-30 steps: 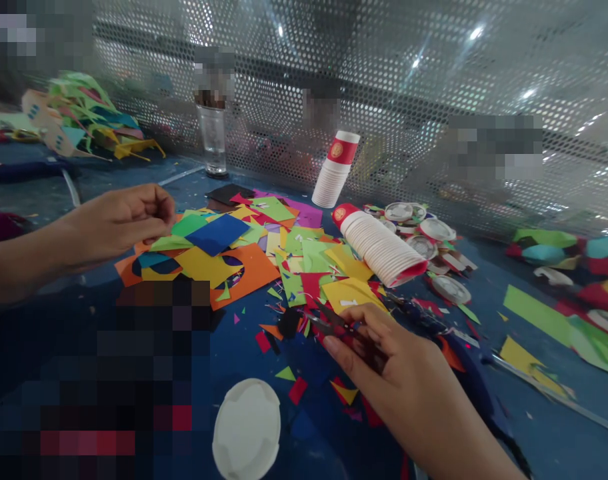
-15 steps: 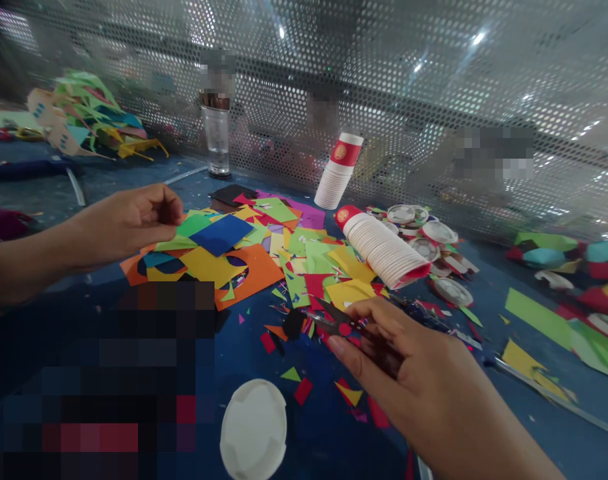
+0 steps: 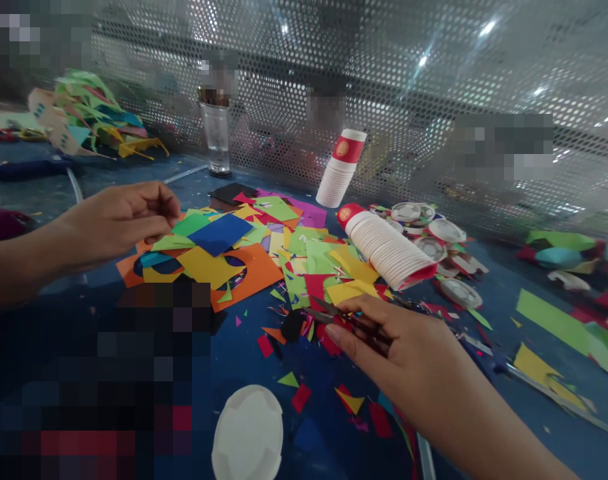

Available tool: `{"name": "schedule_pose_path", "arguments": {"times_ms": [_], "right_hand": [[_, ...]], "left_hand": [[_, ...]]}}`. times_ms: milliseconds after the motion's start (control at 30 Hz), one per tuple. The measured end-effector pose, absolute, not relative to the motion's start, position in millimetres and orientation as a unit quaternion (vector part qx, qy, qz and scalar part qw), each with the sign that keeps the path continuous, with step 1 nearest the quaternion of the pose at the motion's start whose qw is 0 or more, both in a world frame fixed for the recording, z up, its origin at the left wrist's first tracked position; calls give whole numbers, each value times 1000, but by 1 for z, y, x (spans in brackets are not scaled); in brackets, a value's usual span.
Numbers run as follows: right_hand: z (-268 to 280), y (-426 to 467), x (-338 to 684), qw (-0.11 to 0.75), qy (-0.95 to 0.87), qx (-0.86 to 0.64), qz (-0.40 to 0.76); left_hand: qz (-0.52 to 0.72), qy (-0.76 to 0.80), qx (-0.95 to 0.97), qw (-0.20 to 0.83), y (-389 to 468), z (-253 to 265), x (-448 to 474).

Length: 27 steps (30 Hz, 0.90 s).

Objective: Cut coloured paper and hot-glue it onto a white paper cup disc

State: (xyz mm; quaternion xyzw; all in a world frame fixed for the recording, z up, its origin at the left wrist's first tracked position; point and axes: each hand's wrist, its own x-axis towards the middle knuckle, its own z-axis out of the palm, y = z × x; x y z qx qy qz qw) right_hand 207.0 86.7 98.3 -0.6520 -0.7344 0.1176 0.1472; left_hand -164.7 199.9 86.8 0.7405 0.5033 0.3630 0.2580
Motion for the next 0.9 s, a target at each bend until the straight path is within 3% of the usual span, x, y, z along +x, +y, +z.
{"name": "schedule_pose_path", "arguments": {"times_ms": [333, 500, 900], "right_hand": [[91, 84, 207, 201, -778, -593, 62], [83, 83, 211, 208, -777, -592, 48], [78, 80, 209, 244, -774, -577, 93]], "left_hand": [[332, 491, 734, 330, 198, 89, -159], [292, 491, 755, 323, 199, 92, -160], [332, 483, 754, 295, 202, 89, -158]]}}
